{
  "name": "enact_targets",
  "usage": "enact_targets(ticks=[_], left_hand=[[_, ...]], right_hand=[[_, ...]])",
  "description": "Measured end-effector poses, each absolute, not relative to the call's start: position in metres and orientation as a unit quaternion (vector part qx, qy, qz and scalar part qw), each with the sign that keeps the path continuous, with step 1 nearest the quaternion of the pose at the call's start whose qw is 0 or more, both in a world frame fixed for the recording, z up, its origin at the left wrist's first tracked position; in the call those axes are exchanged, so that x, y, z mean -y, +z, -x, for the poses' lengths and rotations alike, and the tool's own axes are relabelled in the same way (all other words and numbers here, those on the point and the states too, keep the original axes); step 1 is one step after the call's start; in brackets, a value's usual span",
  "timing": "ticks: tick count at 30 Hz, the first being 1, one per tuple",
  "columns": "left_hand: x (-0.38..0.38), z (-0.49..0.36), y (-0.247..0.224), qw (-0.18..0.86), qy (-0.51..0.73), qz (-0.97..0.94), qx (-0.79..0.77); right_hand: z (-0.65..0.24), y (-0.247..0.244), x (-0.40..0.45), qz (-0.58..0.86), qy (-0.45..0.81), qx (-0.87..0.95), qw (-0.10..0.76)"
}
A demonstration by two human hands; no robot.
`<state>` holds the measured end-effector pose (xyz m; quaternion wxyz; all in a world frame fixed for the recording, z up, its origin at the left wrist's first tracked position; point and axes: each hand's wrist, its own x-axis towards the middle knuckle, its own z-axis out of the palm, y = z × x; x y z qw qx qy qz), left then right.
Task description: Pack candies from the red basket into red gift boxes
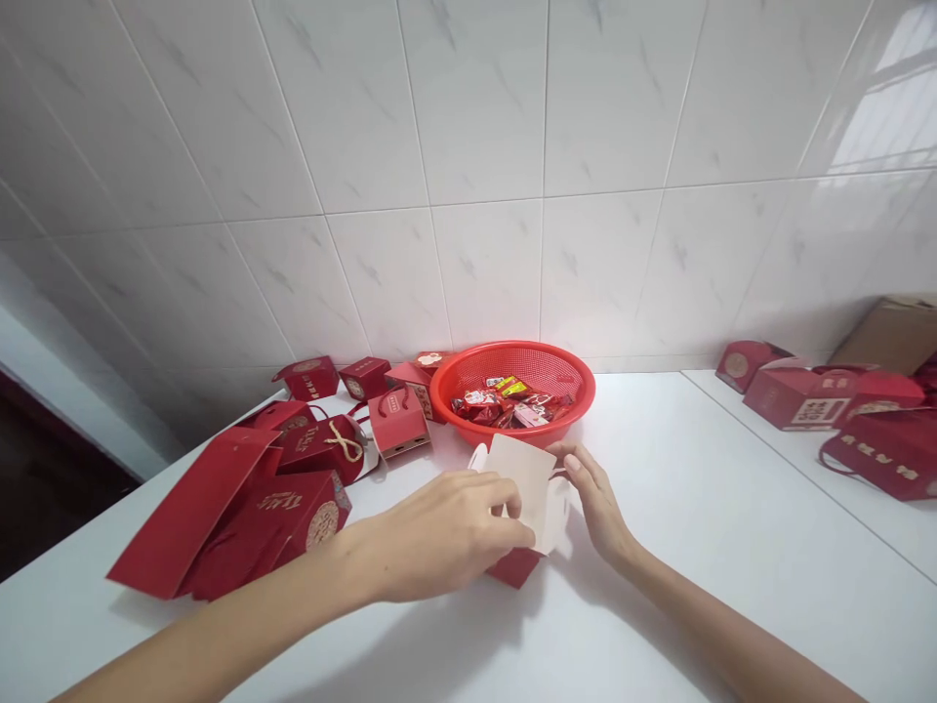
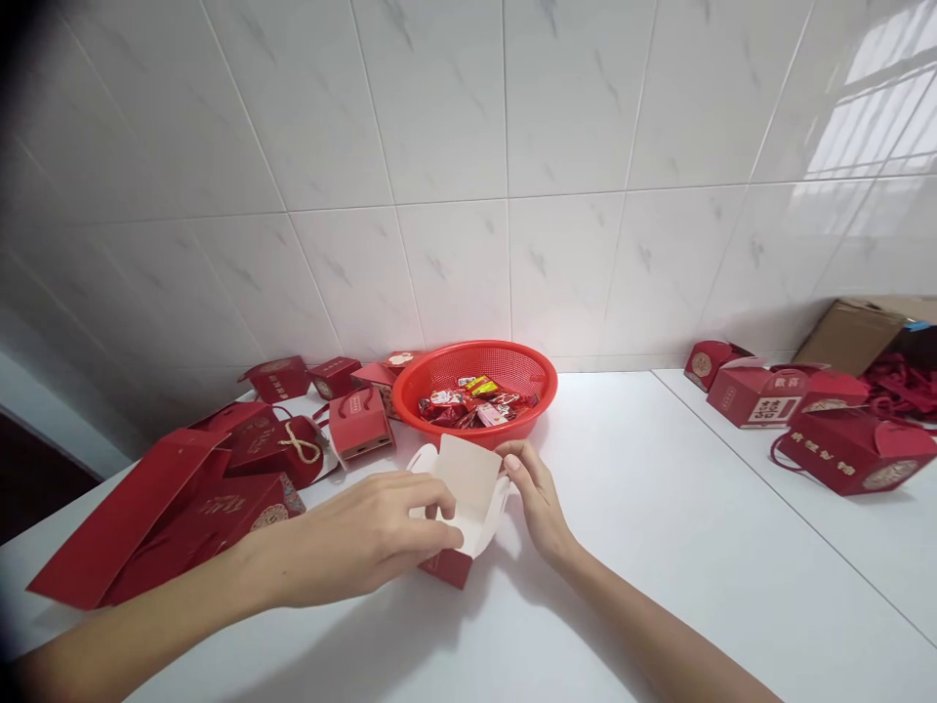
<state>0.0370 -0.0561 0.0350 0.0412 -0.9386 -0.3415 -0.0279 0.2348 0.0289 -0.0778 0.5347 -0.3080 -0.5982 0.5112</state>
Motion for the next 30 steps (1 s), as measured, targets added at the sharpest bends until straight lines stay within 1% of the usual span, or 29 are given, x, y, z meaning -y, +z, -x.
enact_targets(ticks=[2, 8, 14, 17, 20, 24, 26, 28, 30], left_hand=[[0.055, -0.037, 0.032, 0.019, -0.026, 0.938, 0.345], [0.052, -0.029, 0.044, -0.095, -0.057, 0.914, 0.389], [0.049, -0.007, 0.038, -0.161, -0.028, 0.816, 0.555], [0.05, -0.001, 0.037, -0.196, 0.015, 0.786, 0.587], [0.047, -0.003, 0.049, -0.191, 0.023, 0.79, 0.582], [0.016, -0.011, 0.072, -0.174, -0.109, 0.816, 0.54], [-0.014, -0.015, 0.076, -0.155, -0.157, 0.832, 0.509], [-0.049, -0.021, 0.071, -0.133, -0.125, 0.858, 0.48], [-0.082, -0.028, 0.06, -0.105, -0.046, 0.877, 0.466]], right_hand=[[-0.236, -0.074, -0.026, 0.302, 0.51, 0.602, 0.535], [-0.236, -0.074, -0.02, 0.271, 0.511, 0.652, 0.491], [-0.237, -0.086, -0.024, 0.261, 0.541, 0.648, 0.468], [-0.235, -0.086, -0.022, 0.24, 0.551, 0.657, 0.455], [-0.234, -0.088, -0.021, 0.217, 0.567, 0.644, 0.465], [-0.233, -0.096, -0.031, 0.267, 0.576, 0.581, 0.509], [-0.233, -0.101, -0.037, 0.308, 0.582, 0.553, 0.51], [-0.233, -0.106, -0.042, 0.335, 0.588, 0.539, 0.501], [-0.233, -0.109, -0.044, 0.342, 0.59, 0.537, 0.495]])
